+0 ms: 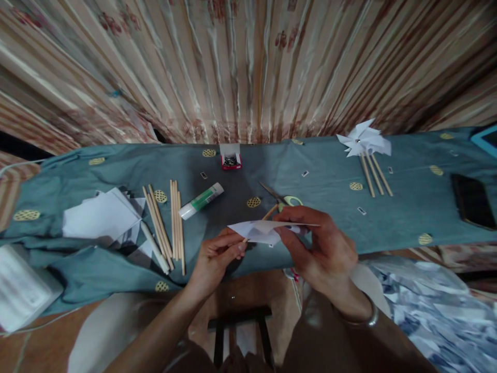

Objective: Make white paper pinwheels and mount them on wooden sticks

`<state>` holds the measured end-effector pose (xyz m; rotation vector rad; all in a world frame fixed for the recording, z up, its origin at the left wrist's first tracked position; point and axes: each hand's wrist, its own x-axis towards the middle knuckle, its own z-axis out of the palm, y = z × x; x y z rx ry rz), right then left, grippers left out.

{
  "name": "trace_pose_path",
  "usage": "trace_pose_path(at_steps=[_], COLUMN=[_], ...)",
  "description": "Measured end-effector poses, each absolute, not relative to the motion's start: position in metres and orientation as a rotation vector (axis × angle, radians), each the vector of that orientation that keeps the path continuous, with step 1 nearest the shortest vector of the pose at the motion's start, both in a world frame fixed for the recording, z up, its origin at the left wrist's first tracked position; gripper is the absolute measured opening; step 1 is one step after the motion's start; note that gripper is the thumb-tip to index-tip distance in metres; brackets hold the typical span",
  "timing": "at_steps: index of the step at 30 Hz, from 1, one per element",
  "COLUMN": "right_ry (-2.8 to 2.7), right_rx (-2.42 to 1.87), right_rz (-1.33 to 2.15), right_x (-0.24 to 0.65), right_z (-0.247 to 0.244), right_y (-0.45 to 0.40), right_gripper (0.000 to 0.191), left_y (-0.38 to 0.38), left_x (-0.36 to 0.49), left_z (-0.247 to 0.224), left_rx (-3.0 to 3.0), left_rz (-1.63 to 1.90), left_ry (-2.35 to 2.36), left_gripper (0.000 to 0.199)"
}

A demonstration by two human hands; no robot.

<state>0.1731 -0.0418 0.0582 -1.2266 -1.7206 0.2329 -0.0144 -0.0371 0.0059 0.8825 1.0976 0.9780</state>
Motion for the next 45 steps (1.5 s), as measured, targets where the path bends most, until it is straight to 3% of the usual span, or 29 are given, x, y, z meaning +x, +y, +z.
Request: trace_pose_path(at_steps=[45], right_ry=[-1.821], right_rx=[-1.204], right_rz=[0.323], right_x=[0.179], right_z=[0.073], right_y=[-0.045], right_gripper=[0.035], left_y=[-0.037], left_x=[-0.016], left_z=[0.016], left_rx=[0.937], left_rz=[0.920], left_ry=[1.100], left_gripper=[0.031])
